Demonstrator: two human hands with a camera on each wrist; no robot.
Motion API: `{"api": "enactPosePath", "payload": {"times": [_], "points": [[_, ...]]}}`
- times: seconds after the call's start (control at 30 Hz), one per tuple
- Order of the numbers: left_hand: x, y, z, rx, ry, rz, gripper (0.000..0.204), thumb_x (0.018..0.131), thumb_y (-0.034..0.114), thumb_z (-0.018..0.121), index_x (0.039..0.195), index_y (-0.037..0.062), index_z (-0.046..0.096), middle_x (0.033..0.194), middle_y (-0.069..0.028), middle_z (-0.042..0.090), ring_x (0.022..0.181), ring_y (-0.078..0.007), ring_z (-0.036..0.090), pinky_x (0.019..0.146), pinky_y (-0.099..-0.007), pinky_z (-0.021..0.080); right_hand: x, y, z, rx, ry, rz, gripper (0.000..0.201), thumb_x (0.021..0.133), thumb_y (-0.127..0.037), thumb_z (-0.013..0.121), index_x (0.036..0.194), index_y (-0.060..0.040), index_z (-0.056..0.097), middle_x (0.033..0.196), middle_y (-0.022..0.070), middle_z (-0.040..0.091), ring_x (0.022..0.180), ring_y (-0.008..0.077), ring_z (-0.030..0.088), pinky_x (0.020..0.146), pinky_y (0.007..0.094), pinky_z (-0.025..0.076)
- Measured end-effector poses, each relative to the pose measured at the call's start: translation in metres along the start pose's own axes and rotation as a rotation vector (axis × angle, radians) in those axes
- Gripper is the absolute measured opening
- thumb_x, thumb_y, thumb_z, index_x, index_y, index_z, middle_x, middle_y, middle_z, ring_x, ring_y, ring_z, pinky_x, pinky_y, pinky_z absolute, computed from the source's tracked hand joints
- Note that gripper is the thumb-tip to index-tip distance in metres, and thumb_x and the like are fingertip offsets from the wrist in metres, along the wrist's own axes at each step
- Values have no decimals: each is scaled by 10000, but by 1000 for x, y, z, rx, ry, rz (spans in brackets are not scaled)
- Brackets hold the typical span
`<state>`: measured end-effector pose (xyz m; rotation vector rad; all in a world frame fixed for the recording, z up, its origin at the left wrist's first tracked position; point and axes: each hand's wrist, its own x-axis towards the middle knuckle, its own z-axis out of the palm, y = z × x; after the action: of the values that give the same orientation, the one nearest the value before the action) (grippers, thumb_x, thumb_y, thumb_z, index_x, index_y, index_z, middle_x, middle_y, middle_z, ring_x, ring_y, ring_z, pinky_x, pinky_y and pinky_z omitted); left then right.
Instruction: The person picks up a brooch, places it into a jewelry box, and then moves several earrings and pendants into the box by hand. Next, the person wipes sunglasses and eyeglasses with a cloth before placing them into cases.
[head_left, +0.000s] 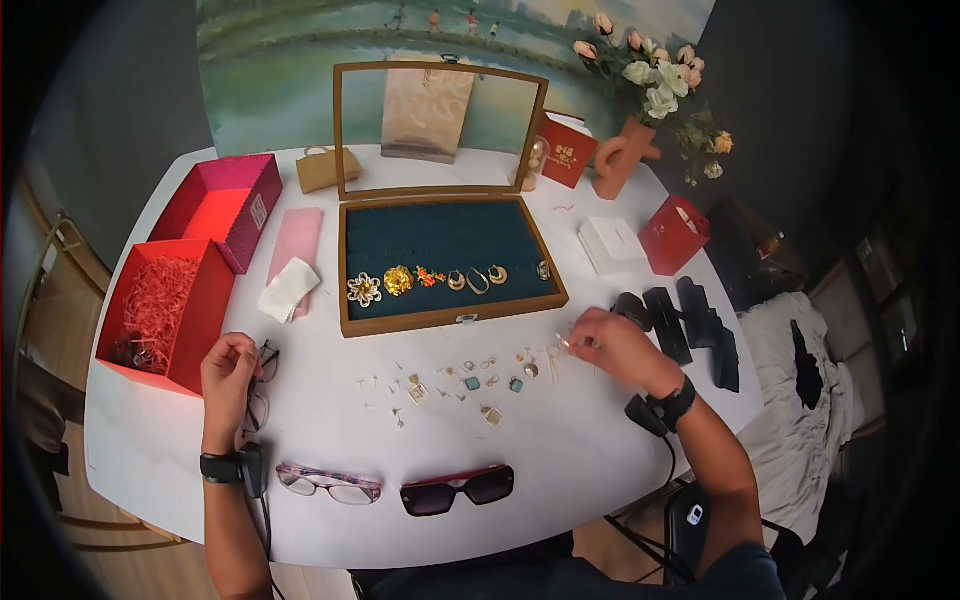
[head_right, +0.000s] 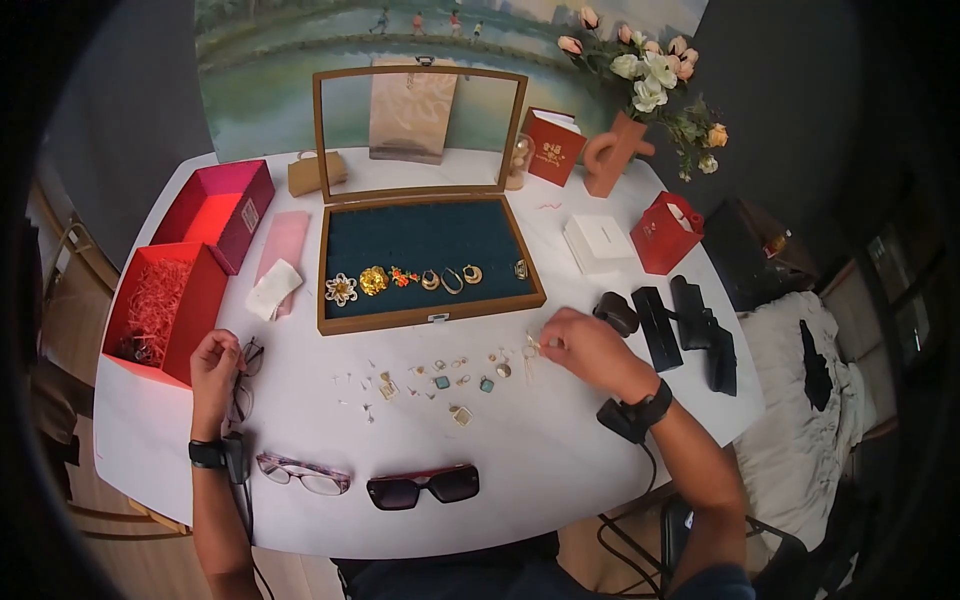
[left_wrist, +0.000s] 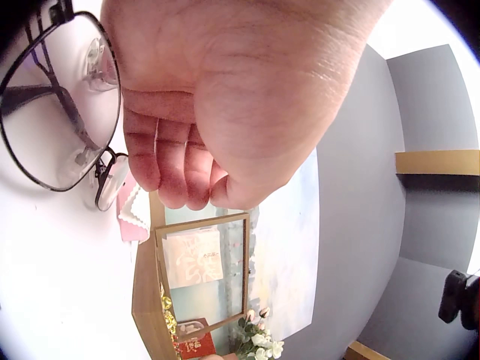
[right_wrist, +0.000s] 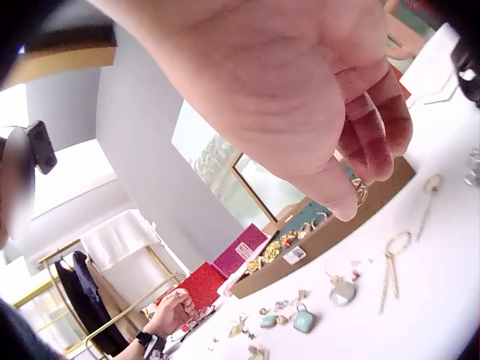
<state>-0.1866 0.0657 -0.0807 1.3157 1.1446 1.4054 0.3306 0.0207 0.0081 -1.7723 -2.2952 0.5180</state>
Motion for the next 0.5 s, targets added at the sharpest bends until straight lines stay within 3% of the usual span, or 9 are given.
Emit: {"api": "enactPosePath", "payload": {"times": [0.27,0.5], "points": [[1,-4,-5,-2,-14,-13,57,938,-12,554,917,28,589,792,9,557,708,-76,547,646,-220,452,130,31,-13,-114,242,-104,99,829,-145,706,832,-47,693,911,141,658,814,324,645,738,413,503],[2,-6,-6,-2,-7,-17,67,957,6,548,910,44,577,808,12,551,702,-75,544,642,-221,449,187,66,4,-123,123,78,155,791,-182,755,762,-47,686,752,166,680,775,323,664,712,425,512]]}}
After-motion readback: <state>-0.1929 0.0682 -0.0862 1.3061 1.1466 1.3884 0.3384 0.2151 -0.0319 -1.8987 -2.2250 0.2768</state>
